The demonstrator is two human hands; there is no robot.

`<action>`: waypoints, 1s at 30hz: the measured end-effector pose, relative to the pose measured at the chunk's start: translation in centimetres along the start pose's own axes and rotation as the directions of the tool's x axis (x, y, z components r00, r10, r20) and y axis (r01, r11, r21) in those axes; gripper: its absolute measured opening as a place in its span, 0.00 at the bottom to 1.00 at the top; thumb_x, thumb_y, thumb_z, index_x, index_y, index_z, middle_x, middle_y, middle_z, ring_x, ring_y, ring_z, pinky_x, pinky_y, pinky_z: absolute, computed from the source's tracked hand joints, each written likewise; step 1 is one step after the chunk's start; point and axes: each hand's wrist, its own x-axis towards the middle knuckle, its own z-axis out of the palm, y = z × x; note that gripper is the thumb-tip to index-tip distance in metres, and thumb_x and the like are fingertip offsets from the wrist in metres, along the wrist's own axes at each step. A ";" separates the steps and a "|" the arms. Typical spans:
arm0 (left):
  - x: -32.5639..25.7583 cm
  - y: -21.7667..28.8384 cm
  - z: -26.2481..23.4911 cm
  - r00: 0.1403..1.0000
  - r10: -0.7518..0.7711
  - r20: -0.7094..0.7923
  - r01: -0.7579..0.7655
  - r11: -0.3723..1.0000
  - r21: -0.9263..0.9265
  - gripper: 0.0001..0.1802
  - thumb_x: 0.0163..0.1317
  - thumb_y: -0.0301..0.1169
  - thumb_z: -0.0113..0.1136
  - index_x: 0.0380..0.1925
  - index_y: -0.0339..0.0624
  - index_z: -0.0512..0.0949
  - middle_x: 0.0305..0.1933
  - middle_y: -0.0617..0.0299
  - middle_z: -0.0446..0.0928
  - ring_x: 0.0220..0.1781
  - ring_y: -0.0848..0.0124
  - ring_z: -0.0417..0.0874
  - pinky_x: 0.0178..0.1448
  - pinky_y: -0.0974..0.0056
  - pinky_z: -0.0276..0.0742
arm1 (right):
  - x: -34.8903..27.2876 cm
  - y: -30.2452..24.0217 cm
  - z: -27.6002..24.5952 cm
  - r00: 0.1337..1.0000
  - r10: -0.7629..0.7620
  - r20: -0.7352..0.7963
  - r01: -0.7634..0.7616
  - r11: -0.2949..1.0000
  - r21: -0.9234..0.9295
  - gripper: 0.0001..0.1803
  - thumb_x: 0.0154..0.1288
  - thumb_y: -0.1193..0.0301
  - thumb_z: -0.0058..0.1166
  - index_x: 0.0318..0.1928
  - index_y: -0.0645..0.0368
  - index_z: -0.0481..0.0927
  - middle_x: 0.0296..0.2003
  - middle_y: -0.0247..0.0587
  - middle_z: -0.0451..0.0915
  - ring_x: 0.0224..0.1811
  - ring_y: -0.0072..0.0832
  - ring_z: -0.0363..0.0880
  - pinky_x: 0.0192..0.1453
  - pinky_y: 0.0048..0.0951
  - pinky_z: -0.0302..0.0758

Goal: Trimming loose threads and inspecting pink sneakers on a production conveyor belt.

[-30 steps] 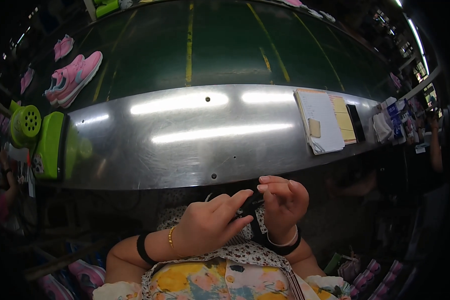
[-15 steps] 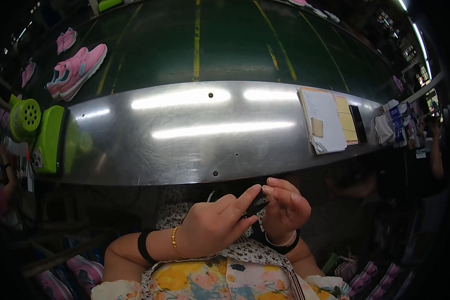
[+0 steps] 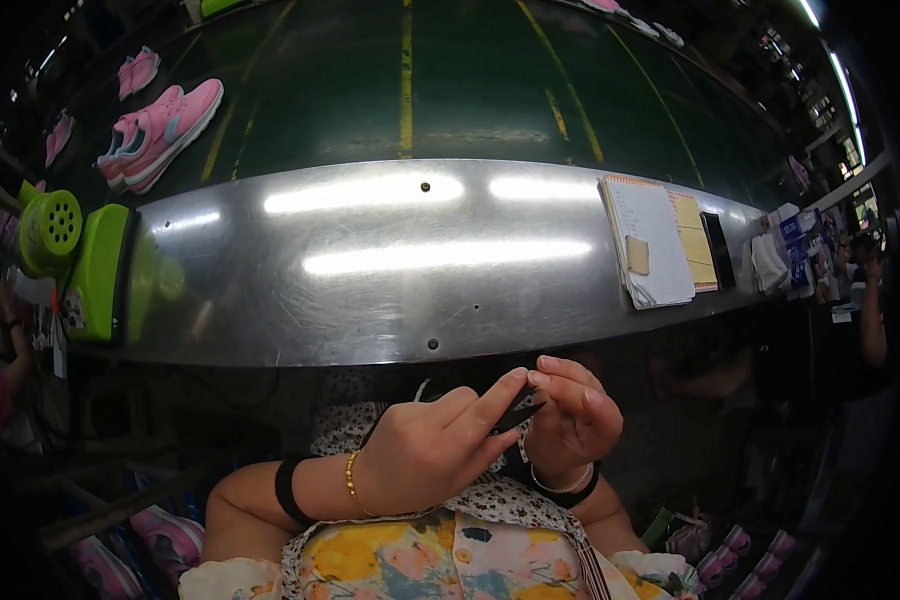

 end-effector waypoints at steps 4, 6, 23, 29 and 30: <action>0.1 0.0 0.1 1.000 0.001 -0.006 -0.001 1.000 0.007 0.32 0.53 0.32 0.65 0.58 0.35 0.69 0.20 0.66 0.63 0.15 0.75 0.68 0.17 0.70 0.67 | 0.1 0.1 -0.1 1.000 -0.008 0.002 0.008 1.000 0.001 0.27 0.57 0.84 0.56 0.55 0.58 0.63 0.32 0.46 0.83 0.37 0.39 0.84 0.39 0.34 0.82; 0.1 0.0 0.1 1.000 0.003 -0.009 -0.003 1.000 0.002 0.31 0.53 0.31 0.65 0.58 0.35 0.69 0.20 0.66 0.63 0.15 0.75 0.68 0.17 0.70 0.67 | 0.1 0.1 -0.1 1.000 -0.013 0.006 0.013 1.000 -0.007 0.27 0.57 0.84 0.56 0.55 0.58 0.62 0.32 0.47 0.83 0.37 0.39 0.84 0.39 0.34 0.82; 0.3 0.2 0.2 1.000 -0.029 0.008 0.029 1.000 -0.009 0.31 0.53 0.31 0.65 0.58 0.35 0.69 0.20 0.65 0.65 0.16 0.75 0.69 0.18 0.70 0.67 | 0.3 0.1 -0.4 0.999 -0.022 0.040 0.023 0.999 -0.036 0.25 0.58 0.83 0.55 0.55 0.59 0.62 0.33 0.47 0.82 0.37 0.40 0.84 0.38 0.34 0.83; 0.2 0.0 0.5 0.999 -0.033 -0.003 0.033 0.999 -0.023 0.30 0.54 0.31 0.64 0.58 0.35 0.69 0.21 0.65 0.65 0.16 0.74 0.70 0.18 0.70 0.68 | 0.3 0.0 -0.3 0.999 -0.005 0.048 0.007 0.999 -0.041 0.26 0.59 0.83 0.55 0.56 0.59 0.62 0.33 0.47 0.82 0.37 0.39 0.84 0.38 0.33 0.83; 0.2 0.0 0.5 0.999 -0.034 -0.003 0.034 0.999 -0.023 0.30 0.54 0.31 0.64 0.58 0.35 0.69 0.21 0.65 0.65 0.16 0.74 0.70 0.18 0.70 0.68 | 0.3 0.0 -0.3 0.999 -0.003 0.044 0.005 0.999 -0.042 0.25 0.59 0.83 0.55 0.56 0.59 0.62 0.33 0.47 0.82 0.37 0.39 0.84 0.38 0.33 0.83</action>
